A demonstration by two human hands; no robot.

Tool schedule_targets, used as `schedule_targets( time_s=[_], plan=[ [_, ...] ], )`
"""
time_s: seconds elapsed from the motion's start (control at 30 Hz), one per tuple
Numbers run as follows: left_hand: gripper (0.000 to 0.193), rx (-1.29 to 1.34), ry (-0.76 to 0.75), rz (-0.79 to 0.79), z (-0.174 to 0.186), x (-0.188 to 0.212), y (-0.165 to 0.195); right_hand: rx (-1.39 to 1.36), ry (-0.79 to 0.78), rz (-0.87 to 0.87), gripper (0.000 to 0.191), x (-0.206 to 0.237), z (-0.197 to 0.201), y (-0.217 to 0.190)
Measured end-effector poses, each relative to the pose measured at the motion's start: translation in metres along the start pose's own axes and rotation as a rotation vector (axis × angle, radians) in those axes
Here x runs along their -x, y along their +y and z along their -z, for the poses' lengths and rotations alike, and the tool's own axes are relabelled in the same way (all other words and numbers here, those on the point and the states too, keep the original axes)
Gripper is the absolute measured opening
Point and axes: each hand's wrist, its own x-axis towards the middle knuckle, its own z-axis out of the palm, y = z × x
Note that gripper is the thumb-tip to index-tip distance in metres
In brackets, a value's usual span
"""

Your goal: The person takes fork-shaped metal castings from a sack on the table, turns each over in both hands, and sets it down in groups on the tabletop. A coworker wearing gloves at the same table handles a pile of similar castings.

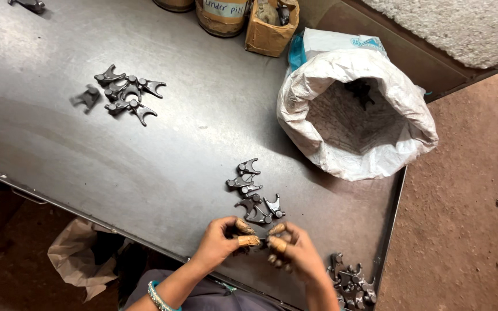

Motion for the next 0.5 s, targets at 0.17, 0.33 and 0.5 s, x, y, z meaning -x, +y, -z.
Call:
schedule_targets(
  time_s=[0.17,0.33,0.5],
  plan=[
    [0.023,-0.096,0.069,-0.132,0.001,0.005,0.012,-0.224,0.181,0.638,0.059,-0.006,0.014,-0.074],
    [0.026,-0.068,0.124,-0.12,0.0,0.002,0.015,1.195,0.46,0.68,0.057,-0.009,-0.031,-0.065],
    [0.026,-0.069,0.125,-0.122,0.002,-0.002,0.015,1.119,0.674,0.467,0.036,-0.009,-0.028,-0.008]
  ],
)
